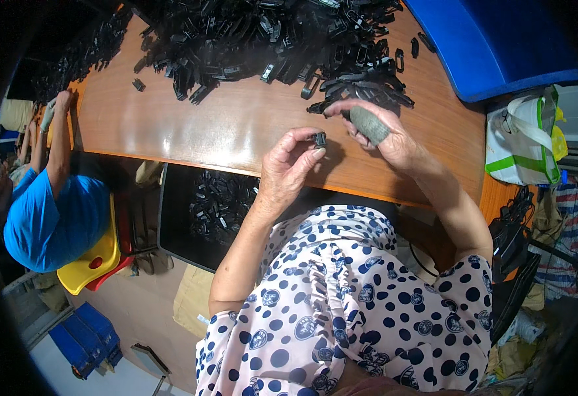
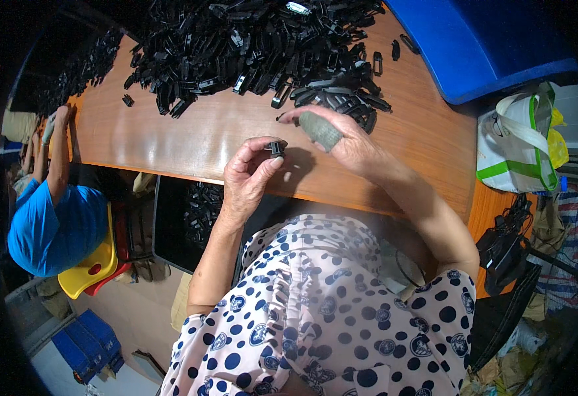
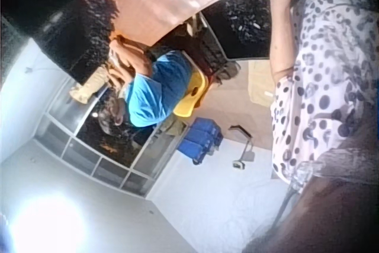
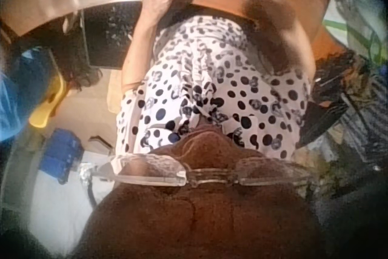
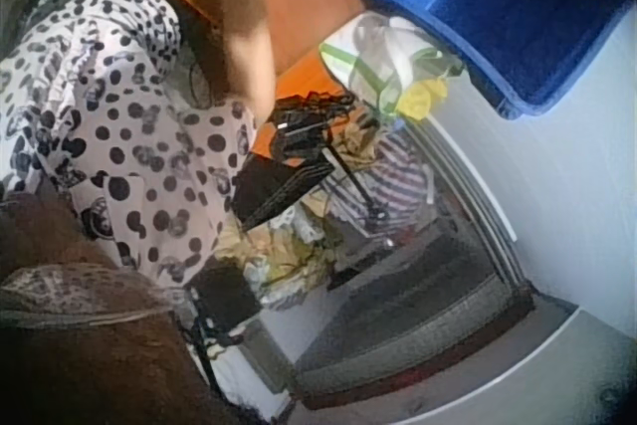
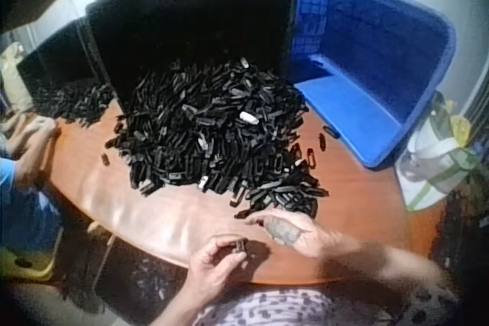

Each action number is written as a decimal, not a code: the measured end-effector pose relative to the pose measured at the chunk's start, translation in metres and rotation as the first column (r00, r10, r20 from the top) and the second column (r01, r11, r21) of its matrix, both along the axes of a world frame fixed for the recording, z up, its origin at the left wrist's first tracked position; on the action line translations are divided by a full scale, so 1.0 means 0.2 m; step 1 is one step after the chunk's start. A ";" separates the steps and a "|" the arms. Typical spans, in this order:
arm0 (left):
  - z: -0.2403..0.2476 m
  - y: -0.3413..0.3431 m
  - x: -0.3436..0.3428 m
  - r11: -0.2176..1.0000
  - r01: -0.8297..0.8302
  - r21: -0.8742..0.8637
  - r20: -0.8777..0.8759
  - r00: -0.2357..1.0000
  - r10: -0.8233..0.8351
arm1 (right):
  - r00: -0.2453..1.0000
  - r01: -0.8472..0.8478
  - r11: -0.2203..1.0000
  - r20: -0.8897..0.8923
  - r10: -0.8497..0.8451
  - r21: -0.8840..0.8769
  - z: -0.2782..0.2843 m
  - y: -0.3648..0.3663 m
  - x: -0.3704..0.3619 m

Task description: The person assembles small plastic parts by fitting components together by hand and sorts pieces from the pile on the table.

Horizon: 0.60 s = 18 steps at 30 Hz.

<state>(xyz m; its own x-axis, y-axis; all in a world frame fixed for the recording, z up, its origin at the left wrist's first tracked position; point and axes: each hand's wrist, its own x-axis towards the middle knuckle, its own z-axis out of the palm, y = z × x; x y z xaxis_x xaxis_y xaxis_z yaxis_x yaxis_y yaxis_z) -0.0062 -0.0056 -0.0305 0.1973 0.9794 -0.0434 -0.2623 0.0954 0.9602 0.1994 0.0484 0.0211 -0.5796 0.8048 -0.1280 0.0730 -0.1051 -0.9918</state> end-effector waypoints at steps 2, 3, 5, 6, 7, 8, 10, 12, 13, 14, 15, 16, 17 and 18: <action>0.02 0.00 0.01 0.999 -0.005 0.039 -0.064 0.998 0.008 | 0.999 -0.038 0.988 0.001 0.039 -0.147 0.01 -0.02 0.02; 0.02 0.01 0.01 0.997 -0.005 0.081 -0.128 0.992 0.016 | 0.997 -0.073 0.954 -0.005 0.075 -0.289 0.01 -0.04 0.03; 0.03 0.01 0.02 0.997 0.000 0.080 -0.143 0.990 0.011 | 0.978 -0.057 0.960 -0.209 -0.001 -0.275 0.00 -0.07 -0.01; 0.03 0.00 0.02 0.997 0.005 0.080 -0.159 0.987 0.008 | 0.971 -0.008 0.959 -0.232 -0.061 -0.284 0.00 -0.07 -0.01; 0.04 0.00 0.02 0.997 0.005 0.079 -0.160 0.987 0.008 | 0.960 0.041 0.955 -0.255 -0.120 -0.294 -0.01 -0.08 -0.01; 0.03 0.00 0.03 0.994 0.016 0.109 -0.193 0.981 0.005 | 0.959 0.042 0.954 -0.255 -0.121 -0.295 -0.02 -0.08 0.00; 0.03 0.00 0.03 0.990 0.029 0.137 -0.227 0.974 0.003 | 0.967 0.006 0.973 -0.248 -0.065 -0.232 -0.07 -0.08 0.03; 0.02 0.01 0.03 0.976 0.059 0.210 -0.308 0.951 0.009 | 0.963 -0.001 0.983 -0.265 -0.048 -0.184 -0.10 -0.09 0.03; 0.02 0.00 0.04 0.976 0.061 0.208 -0.309 0.951 0.007 | 0.960 -0.009 0.991 -0.280 -0.030 -0.135 -0.11 -0.09 0.03; 0.02 0.00 0.04 0.972 0.064 0.224 -0.315 0.949 0.010 | 0.960 -0.008 0.991 -0.280 -0.031 -0.137 -0.11 -0.09 0.03; 0.02 0.00 0.05 0.968 0.068 0.240 -0.320 0.947 0.012 | 0.968 -0.008 0.990 -0.248 -0.027 -0.138 -0.12 -0.09 0.04; 0.01 0.00 0.05 0.969 0.070 0.236 -0.320 0.947 0.010 | 0.976 -0.007 0.990 -0.215 -0.023 -0.140 -0.12 -0.09 0.04; 0.01 0.00 0.05 0.968 0.075 0.238 -0.318 0.948 0.005 | 0.976 -0.008 0.990 -0.217 -0.023 -0.141 -0.11 -0.10 0.04; 0.02 0.00 0.05 0.968 0.080 0.239 -0.316 0.949 -0.001 | 0.981 -0.010 0.990 -0.191 -0.017 -0.141 -0.10 -0.10 0.05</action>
